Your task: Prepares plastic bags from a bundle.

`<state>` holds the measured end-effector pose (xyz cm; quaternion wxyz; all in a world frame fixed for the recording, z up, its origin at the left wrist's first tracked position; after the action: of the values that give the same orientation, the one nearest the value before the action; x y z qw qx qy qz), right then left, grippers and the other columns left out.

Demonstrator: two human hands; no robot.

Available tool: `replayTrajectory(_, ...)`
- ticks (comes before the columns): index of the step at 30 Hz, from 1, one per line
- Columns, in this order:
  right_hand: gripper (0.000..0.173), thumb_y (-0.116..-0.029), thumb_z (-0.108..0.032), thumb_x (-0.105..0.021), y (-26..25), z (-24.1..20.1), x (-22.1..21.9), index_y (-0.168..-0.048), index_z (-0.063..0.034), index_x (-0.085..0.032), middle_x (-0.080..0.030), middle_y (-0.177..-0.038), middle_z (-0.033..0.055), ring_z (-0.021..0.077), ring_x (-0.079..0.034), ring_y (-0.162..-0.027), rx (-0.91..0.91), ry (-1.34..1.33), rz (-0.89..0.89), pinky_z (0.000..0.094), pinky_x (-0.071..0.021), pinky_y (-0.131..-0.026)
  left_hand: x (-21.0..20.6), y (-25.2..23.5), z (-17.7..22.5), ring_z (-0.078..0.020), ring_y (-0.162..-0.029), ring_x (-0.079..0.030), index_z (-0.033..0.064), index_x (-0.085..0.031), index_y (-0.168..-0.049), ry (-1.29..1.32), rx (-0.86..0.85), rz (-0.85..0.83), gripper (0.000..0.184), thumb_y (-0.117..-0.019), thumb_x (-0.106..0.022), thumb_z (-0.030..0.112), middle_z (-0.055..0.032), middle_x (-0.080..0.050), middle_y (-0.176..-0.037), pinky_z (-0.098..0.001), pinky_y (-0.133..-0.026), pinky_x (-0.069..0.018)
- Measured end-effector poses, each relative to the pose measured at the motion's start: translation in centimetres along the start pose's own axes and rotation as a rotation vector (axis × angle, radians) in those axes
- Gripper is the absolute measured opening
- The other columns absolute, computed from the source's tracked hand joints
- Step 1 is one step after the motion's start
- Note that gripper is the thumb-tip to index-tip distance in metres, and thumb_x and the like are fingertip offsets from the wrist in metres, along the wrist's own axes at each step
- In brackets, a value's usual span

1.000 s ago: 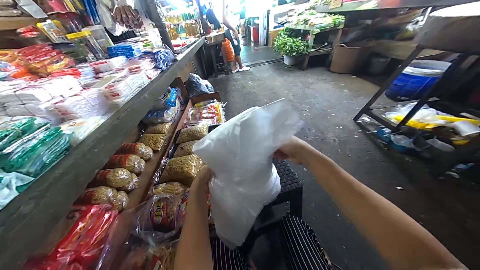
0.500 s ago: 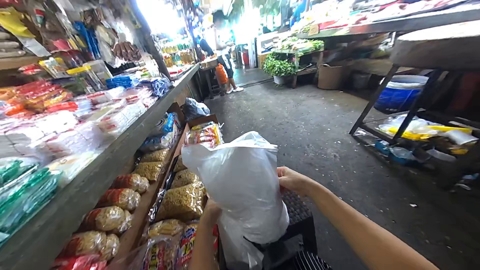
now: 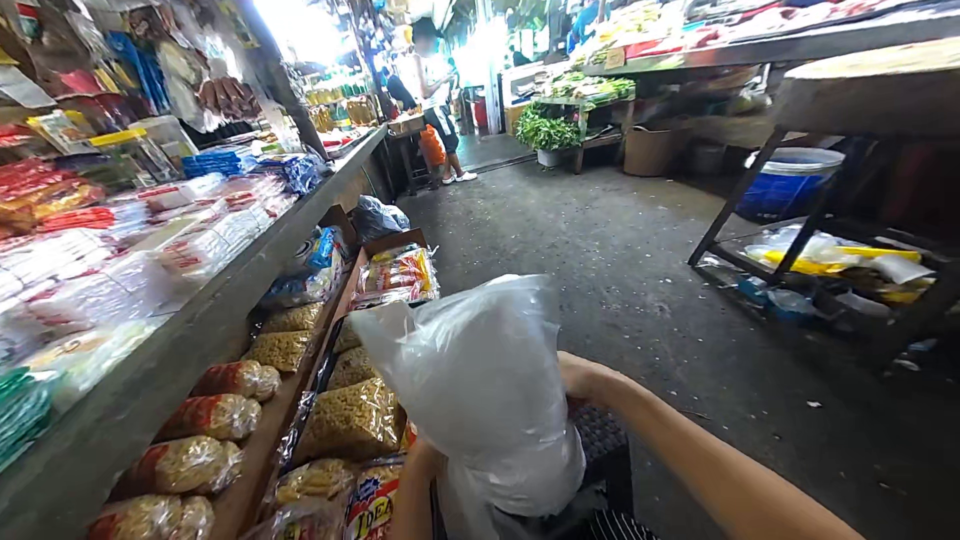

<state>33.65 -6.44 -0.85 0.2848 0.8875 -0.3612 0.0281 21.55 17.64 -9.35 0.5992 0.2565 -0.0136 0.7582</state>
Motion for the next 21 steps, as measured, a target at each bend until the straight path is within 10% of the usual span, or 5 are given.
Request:
replayTrajectory(8,0.017,-0.1019,-0.004,-0.049,4.2,0.7,-0.2,-0.117,-0.0059,-0.058,-0.070,-0.084,0.0024,0.0112,-0.069,-0.072,0.220,-0.651,-0.056,0.0283,-0.0589,-0.070,-0.2,8.0,2.6,-0.0173,-0.097,-0.060,-0.0103,-0.051,-0.126,0.381,0.176,0.324,0.029,-0.0972,-0.055,-0.007,-0.0176,-0.061,-0.111,-0.0346,-0.087,-0.0519)
replayTrajectory(14,0.022,-0.0972,-0.002,-0.050,7.8,-0.3,-1.1,-0.117,-0.0065,-0.058,-0.071,-0.089,0.0022,0.0106,-0.070,-0.074,0.321,-0.728,-0.060,0.0277,-0.0602,-0.071,-1.3,9.3,2.1,-0.0056,-0.071,-0.071,0.0066,-0.056,-0.106,0.734,-0.028,0.211,0.019,-0.0993,-0.045,-0.007,0.0011,-0.072,-0.078,-0.0254,-0.068,-0.0612)
replayTrajectory(21,0.015,-0.0918,0.002,-0.060,9.6,3.1,-5.5,-0.102,-0.0088,-0.058,-0.069,-0.084,-0.0003,0.0086,-0.066,-0.066,0.347,-0.600,-0.062,0.0260,-0.0576,-0.060,-1.8,10.7,1.1,-0.0038,-0.070,-0.069,0.0060,-0.057,-0.101,0.644,-0.037,0.264,0.022,-0.0928,-0.050,-0.013,0.0028,-0.071,-0.077,-0.0247,-0.068,-0.0600)
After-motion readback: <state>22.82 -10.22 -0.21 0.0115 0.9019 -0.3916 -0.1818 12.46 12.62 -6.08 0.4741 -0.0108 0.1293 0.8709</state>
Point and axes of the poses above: each hand's wrist, its own y-axis away from the middle knuckle, its own x-axis out of the back of the hand, z = x × y, the point moved 9 cm from there along -y, towards the middle knuckle
